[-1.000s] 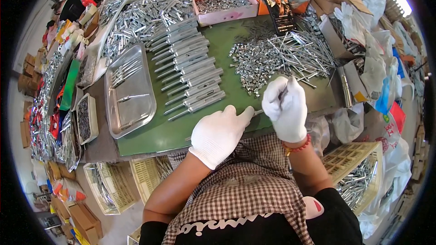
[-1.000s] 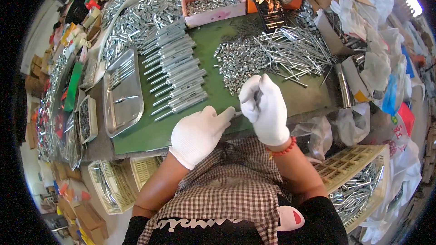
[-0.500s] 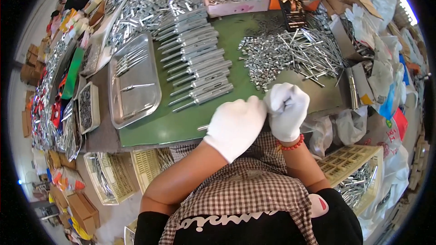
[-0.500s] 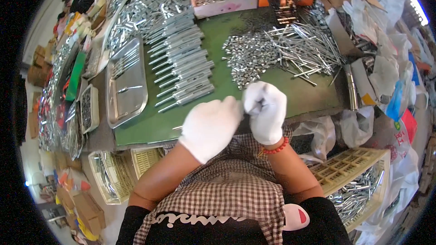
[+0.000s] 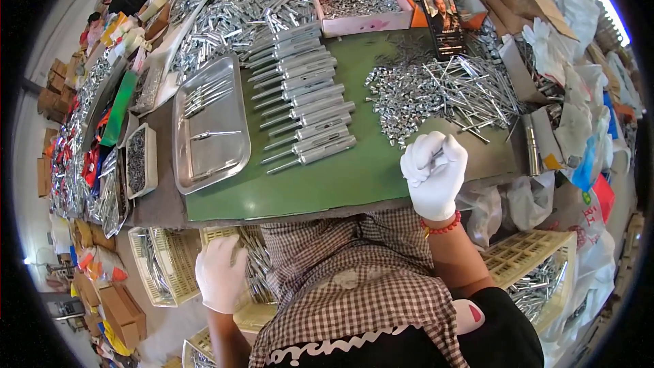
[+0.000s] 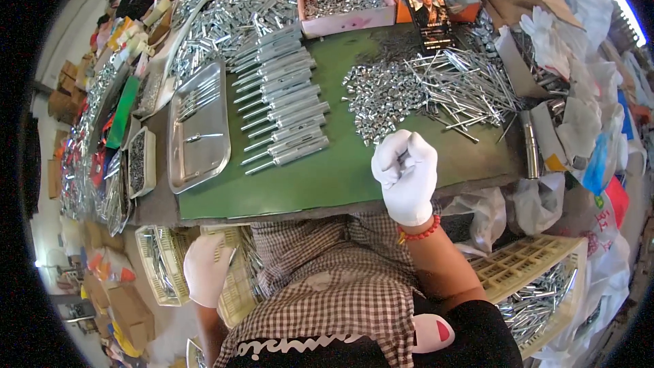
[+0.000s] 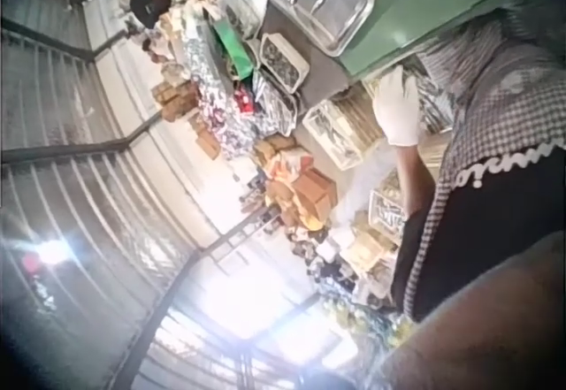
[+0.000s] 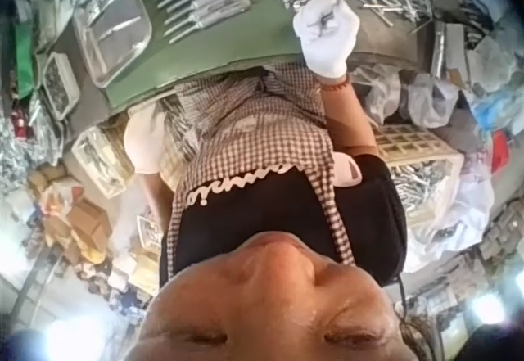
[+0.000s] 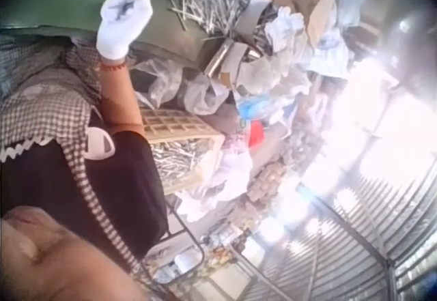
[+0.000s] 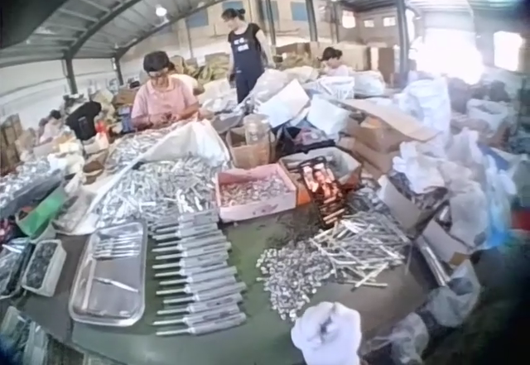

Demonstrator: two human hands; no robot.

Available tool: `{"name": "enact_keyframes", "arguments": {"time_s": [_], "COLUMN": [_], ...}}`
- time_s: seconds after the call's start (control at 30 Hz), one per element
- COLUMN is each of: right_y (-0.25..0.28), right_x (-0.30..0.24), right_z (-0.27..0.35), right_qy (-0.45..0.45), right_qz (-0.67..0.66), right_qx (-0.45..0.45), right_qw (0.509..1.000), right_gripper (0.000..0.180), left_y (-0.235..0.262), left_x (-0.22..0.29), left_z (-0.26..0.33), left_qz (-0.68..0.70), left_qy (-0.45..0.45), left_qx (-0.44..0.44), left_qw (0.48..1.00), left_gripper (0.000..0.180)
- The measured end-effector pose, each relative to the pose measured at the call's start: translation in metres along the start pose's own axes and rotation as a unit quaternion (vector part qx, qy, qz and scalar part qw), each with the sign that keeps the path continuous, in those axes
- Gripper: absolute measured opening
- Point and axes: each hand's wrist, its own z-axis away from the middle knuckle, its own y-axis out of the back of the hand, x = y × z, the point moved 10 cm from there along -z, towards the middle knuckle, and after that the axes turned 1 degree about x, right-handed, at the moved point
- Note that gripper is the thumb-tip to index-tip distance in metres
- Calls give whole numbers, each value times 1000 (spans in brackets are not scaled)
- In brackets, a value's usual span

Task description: Manually assembling small metal components by inserting pins into sleeves at a workbench.

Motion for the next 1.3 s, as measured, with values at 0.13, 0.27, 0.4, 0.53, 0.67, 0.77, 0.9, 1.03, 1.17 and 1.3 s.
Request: {"name": "enact_keyframes", "arguments": {"time_s": [0.13,0.27,0.4,0.53,0.67,0.77,0.9,1.03,1.17,1.3], "right_y": [6,9,0,-12,-21,-15,-12,-10,-12,-14], "right_x": [5,13,3,-14,-10,-4,-7,-7,-5,-12], "right_z": [2,7,12,19,29,30,27,27,27,24], "right_qy": [3,-85,-59,-13,-130,-154,-152,-183,-197,-75], "right_qz": [34,134,245,270,375,412,441,432,465,643], "right_qx": [9,31,3,-20,-2,5,22,20,-1,-69], "right_qw": [999,987,968,963,918,898,884,883,863,759], "right_gripper": [37,13,22,26,33,34,33,33,30,23], "left_y": [23,4,-18,-19,-5,-23,-17,-8,-9,-10], "left_x": [83,158,172,170,153,162,214,203,195,195], "left_z": [-48,-113,-137,-134,-125,-134,-115,-111,-110,-109], "left_qz": [71,118,6,55,198,177,75,134,168,164], "left_qy": [-110,-221,-201,-241,-297,-244,-334,-339,-333,-330], "left_qx": [113,120,104,112,171,-12,-36,1,6,12], "left_qw": [985,961,974,962,918,953,939,931,928,930], "left_gripper": [24,27,22,23,21,23,32,37,38,36]}}
